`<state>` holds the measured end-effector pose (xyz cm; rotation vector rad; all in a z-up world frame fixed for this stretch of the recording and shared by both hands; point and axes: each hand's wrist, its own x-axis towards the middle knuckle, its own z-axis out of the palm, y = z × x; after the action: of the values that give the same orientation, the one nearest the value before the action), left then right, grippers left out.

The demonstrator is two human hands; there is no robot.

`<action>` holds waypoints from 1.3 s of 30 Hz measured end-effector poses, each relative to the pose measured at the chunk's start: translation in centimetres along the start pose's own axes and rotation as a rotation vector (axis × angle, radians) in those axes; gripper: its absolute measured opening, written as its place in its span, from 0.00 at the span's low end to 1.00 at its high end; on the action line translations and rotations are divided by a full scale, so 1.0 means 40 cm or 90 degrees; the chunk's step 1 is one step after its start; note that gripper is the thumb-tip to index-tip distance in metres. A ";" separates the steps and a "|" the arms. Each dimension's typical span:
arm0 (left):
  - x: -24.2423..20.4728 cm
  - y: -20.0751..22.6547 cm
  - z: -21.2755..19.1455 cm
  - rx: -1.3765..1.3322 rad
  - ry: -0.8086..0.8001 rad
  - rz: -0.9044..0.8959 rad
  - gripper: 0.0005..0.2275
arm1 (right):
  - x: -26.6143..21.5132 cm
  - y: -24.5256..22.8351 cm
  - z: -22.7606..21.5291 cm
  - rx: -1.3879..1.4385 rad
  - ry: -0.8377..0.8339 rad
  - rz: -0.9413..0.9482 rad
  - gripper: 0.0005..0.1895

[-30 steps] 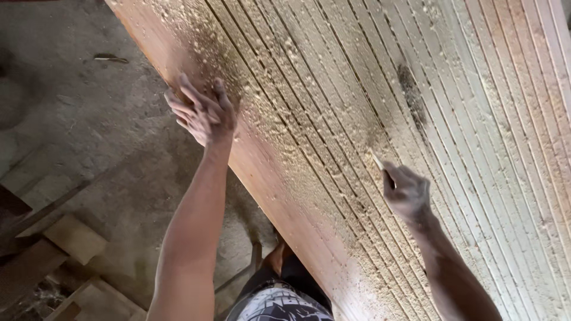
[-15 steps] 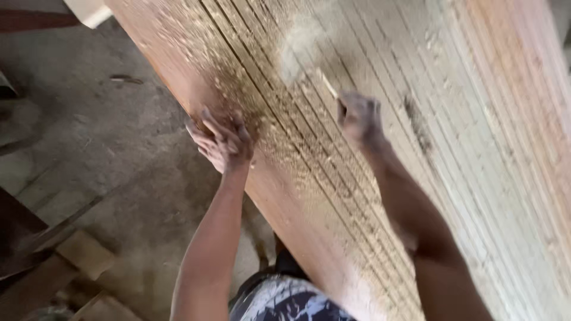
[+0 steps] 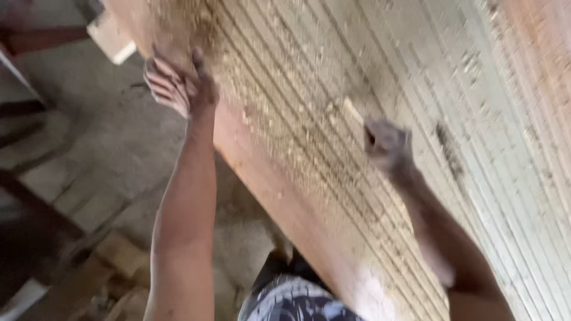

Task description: The person brushes a large wooden board with a small brush to remove sawdust and debris. They repeatedly sweep across the surface, occasionally using their hand to clear loose particles, and continue the process across the entire board.

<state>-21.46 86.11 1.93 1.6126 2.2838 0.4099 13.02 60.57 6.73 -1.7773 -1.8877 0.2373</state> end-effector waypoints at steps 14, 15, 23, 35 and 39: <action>0.048 0.081 -0.029 0.076 -0.133 -0.044 0.38 | 0.648 0.035 0.332 -0.019 0.014 -0.084 0.02; 0.087 0.106 -0.020 0.067 -0.117 -0.028 0.38 | 0.701 0.047 0.322 -0.032 0.046 -0.096 0.03; 0.086 0.085 -0.004 0.072 -0.078 -0.015 0.37 | 0.705 0.017 0.310 -0.088 -0.154 0.070 0.09; 0.123 0.005 0.035 -0.018 0.114 0.108 0.39 | 0.684 -0.042 0.273 -0.103 -0.014 -0.058 0.17; 0.411 0.017 0.047 -0.175 0.211 0.155 0.39 | 0.699 -0.074 0.240 -0.170 -0.130 0.028 0.16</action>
<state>-25.28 101.96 -0.99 1.7868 2.1281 1.0728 5.96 89.42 7.18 -2.0396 -2.1059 0.1954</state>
